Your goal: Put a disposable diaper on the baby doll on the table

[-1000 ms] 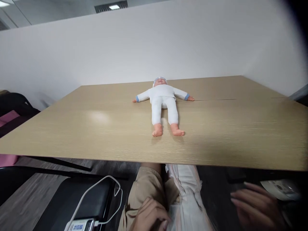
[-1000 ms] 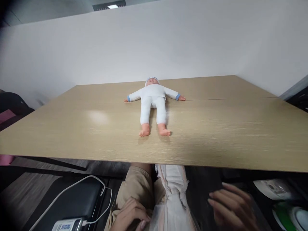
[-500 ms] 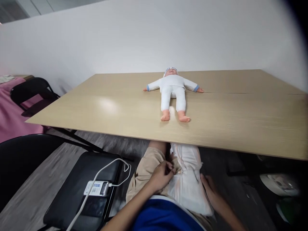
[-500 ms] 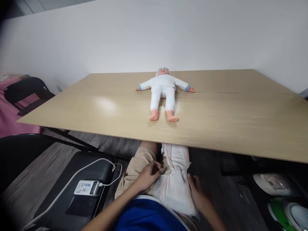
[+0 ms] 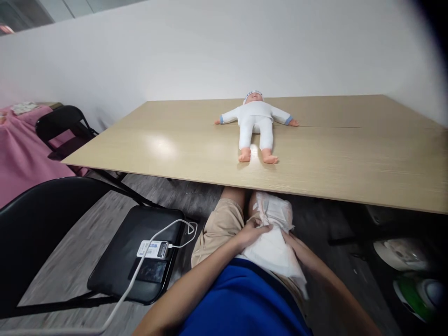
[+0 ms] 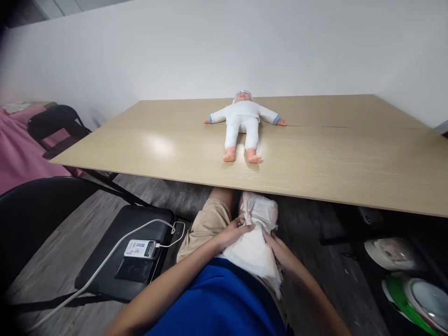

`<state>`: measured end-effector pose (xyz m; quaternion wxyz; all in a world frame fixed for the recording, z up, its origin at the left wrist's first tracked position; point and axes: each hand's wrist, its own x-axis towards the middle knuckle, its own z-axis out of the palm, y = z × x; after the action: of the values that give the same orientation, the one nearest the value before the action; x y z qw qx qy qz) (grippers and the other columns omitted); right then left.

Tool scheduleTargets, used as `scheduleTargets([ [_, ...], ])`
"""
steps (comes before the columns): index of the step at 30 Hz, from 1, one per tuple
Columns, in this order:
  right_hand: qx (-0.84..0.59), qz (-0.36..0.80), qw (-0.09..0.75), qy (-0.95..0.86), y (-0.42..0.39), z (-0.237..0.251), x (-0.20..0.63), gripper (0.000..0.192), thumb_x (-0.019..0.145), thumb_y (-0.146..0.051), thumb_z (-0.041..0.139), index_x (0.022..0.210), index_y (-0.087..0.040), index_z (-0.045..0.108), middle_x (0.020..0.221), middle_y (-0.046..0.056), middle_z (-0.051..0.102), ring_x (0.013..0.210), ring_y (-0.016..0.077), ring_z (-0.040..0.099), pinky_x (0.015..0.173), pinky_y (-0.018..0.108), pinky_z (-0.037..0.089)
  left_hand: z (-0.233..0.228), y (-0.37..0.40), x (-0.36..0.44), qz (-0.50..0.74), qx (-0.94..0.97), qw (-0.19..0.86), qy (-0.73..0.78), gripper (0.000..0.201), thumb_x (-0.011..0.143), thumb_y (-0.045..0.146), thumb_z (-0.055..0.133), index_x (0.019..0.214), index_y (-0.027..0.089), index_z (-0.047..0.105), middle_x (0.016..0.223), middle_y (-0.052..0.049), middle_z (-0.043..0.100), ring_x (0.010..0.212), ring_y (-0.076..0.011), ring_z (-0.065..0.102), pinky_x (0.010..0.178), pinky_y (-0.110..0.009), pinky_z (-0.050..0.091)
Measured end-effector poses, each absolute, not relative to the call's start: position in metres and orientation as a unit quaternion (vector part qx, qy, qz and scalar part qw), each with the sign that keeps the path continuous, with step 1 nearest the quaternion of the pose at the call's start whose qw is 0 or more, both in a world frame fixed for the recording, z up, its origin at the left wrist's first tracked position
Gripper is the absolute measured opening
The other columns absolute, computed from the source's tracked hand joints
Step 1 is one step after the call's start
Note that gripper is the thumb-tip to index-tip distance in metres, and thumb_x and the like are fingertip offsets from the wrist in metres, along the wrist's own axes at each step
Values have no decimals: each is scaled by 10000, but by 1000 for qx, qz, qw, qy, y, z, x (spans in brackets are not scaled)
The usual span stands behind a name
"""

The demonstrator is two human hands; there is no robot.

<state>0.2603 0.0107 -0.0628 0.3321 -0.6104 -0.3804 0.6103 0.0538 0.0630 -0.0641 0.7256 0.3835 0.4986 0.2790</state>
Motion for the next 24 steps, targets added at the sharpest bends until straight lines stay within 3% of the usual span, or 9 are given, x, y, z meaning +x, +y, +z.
scheduleTargets([
  [4, -572, 630, 347, -395, -9, -4, 260, 862, 917, -845, 735, 1487, -198, 737, 1440, 186, 783, 1349, 425, 744, 1155, 543, 615, 4, 30, 54, 371, 315, 768, 416, 844, 636, 651, 1048, 1221, 173, 672, 1196, -134, 788, 1104, -284, 772, 1012, -411, 588],
  [8, -584, 533, 382, -478, -41, 64, 264, 927, 866, -698, 879, 1646, -270, 619, 1585, 161, 699, 1457, 451, 670, 1128, 523, 648, 89, -6, 39, 410, 362, 773, 322, 792, 892, 501, 943, 1551, 257, 576, 1315, -132, 795, 1238, -314, 765, 1059, -440, 602],
  [11, -574, 501, 426, -488, -49, 94, 259, 900, 891, -595, 895, 1682, -312, 574, 1588, 142, 698, 1445, 435, 682, 1109, 489, 665, 123, -12, 27, 425, 415, 743, 308, 711, 958, 468, 891, 1561, 287, 560, 1297, -105, 787, 1247, -284, 745, 1064, -396, 587],
  [18, -525, 557, 449, -461, 12, 88, 222, 751, 937, -589, 885, 1552, -248, 623, 1487, 156, 753, 1404, 391, 714, 1083, 467, 669, 93, 34, 18, 474, 414, 683, 370, 437, 962, 525, 867, 1165, 249, 596, 993, 2, 748, 913, -157, 696, 864, -276, 545],
  [24, -495, 611, 445, -429, 46, 61, 208, 715, 888, -612, 929, 1424, -215, 671, 1348, 158, 808, 1273, 382, 779, 1038, 481, 671, 54, 56, 14, 493, 376, 675, 399, 460, 953, 564, 858, 1160, 236, 611, 1019, -25, 785, 925, -180, 715, 852, -296, 555],
])
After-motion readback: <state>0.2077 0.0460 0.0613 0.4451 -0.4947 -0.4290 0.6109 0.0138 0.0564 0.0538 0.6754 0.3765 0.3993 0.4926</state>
